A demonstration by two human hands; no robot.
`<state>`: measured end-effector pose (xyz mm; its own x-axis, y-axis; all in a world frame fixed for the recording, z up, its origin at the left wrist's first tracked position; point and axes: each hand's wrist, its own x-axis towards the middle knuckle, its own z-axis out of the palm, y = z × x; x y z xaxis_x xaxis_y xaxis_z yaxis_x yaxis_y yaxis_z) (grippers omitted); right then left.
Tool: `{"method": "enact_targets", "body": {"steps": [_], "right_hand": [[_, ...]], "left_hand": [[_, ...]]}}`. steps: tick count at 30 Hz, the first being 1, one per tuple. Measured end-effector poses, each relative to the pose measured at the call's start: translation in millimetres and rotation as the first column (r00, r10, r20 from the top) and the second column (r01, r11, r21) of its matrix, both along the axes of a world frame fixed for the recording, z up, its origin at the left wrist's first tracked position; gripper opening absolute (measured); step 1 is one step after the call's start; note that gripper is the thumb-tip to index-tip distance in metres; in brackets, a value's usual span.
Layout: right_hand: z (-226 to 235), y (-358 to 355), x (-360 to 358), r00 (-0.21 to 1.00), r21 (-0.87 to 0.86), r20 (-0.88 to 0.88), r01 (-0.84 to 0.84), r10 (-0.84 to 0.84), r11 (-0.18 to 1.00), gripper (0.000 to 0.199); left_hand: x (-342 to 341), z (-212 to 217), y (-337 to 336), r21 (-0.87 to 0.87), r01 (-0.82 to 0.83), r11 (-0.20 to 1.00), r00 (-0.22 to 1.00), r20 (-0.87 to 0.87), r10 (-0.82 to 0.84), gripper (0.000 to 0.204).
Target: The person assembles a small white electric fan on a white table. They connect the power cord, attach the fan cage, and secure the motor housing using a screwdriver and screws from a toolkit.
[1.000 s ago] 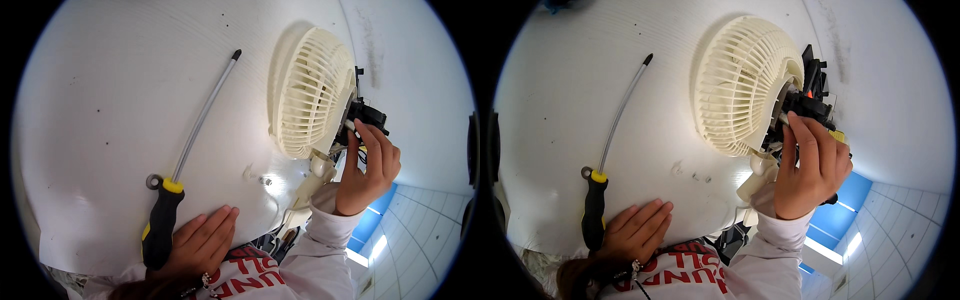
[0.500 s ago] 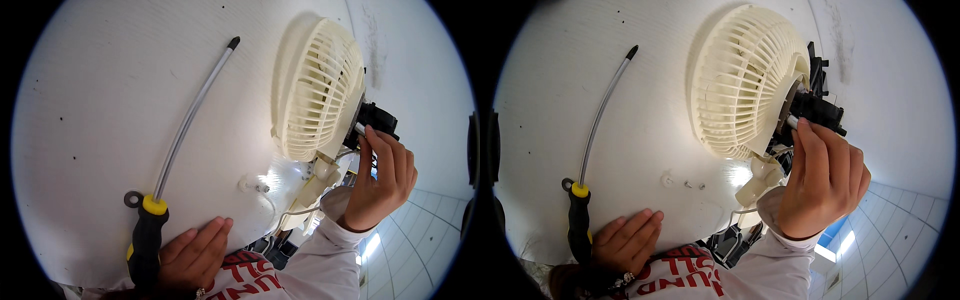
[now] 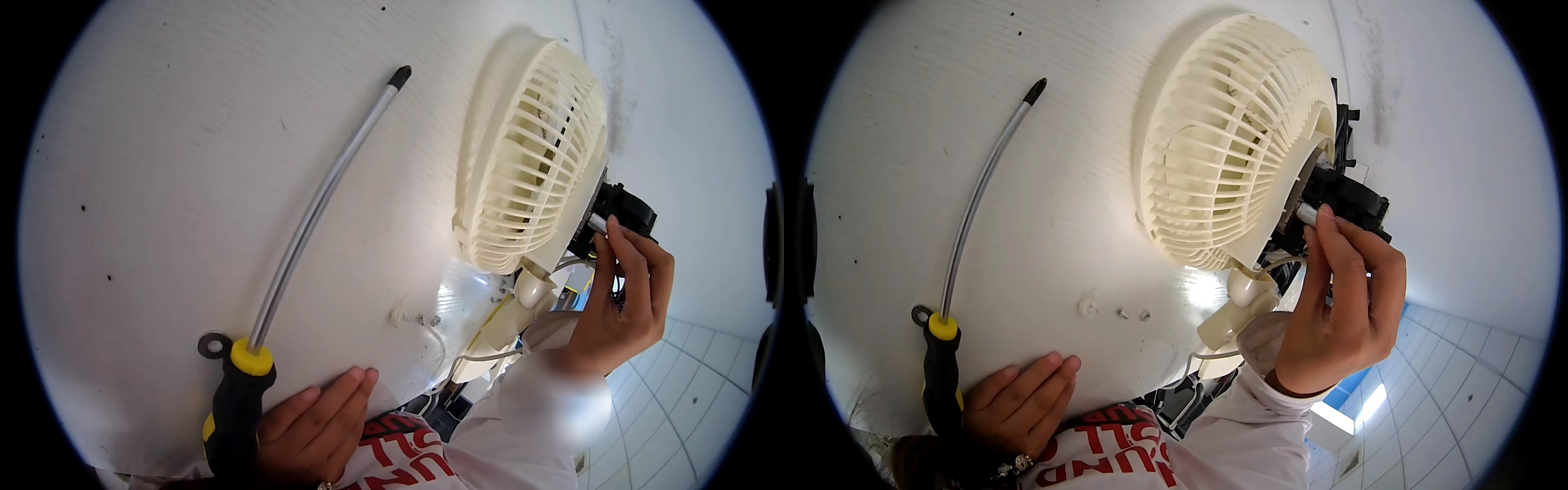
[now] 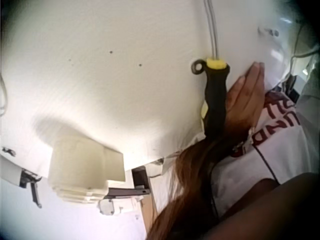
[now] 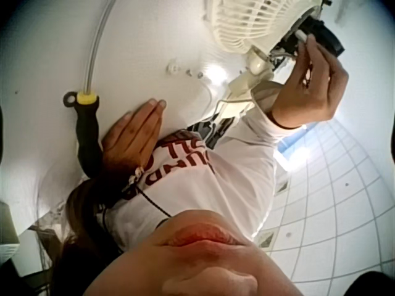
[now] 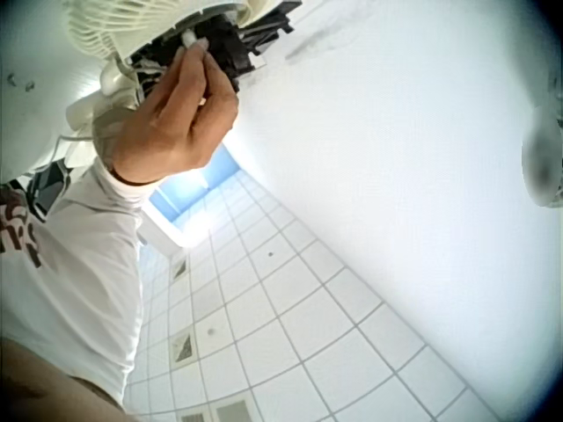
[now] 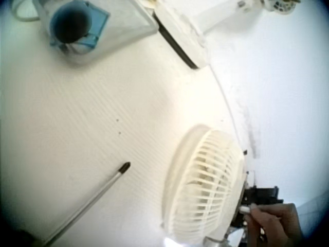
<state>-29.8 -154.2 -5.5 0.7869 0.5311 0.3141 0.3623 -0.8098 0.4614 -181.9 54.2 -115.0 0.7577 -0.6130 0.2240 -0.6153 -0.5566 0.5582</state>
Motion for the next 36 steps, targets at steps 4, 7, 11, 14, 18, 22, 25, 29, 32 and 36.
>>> {"method": "enact_targets", "body": {"steps": [4, 7, 11, 14, 18, 22, 25, 29, 32, 36], "right_hand": [[-4, -5, 4, 1.000, -0.017, 0.015, 0.007, -0.007, 1.000, 0.027], [-4, -2, 7, 0.999, -0.032, 0.027, 0.031, -0.030, 0.999, 0.026], [-3, 5, 11, 0.996, -0.079, 0.053, 0.082, -0.078, 0.994, 0.025], [-2, 8, 10, 0.995, -0.055, 0.040, 0.092, -0.090, 0.994, 0.025], [3, 11, 9, 0.990, -0.013, 0.000, 0.139, -0.139, 0.990, 0.025], [-1, -6, -3, 1.000, -0.067, 0.020, 0.003, -0.002, 0.998, 0.021], [4, -10, -4, 1.000, -0.056, 0.008, 0.009, -0.009, 0.998, 0.017], [8, -19, -2, 0.997, -0.056, -0.070, -0.018, 0.014, 0.998, 0.023], [8, -33, -2, 0.991, -0.010, -0.119, -0.067, 0.065, 0.998, 0.026], [9, -40, -6, 0.987, -0.032, -0.064, -0.150, 0.148, 0.988, 0.023]], "left_hand": [[-1, 3, -4, -0.028, -0.048, 0.998, 0.992, -0.120, 0.045, 0.020], [4, 10, 2, 0.006, -0.025, 1.000, 0.992, -0.124, 0.025, 0.019], [7, 9, 12, 0.006, -0.035, 0.999, 0.996, -0.085, 0.035, 0.019], [7, 8, 15, -0.009, -0.051, 0.999, 0.996, -0.078, 0.050, 0.018], [5, 13, 20, -0.053, -0.050, 0.997, 0.991, -0.124, 0.043, 0.017], [-11, 12, 5, -0.123, -0.063, 0.990, 0.970, -0.240, 0.032, 0.022], [-11, 6, 2, -0.187, -0.036, 0.982, 0.978, -0.210, -0.004, 0.027], [-12, -5, -4, -0.125, -0.014, 0.992, 0.999, 0.034, 0.018, 0.028], [-13, -1, -7, -0.115, 0.033, 0.993, 0.993, 0.113, -0.020, 0.029], [-7, 9, 5, -0.245, 0.193, 0.950, 0.977, 0.143, -0.161, 0.037]]}}
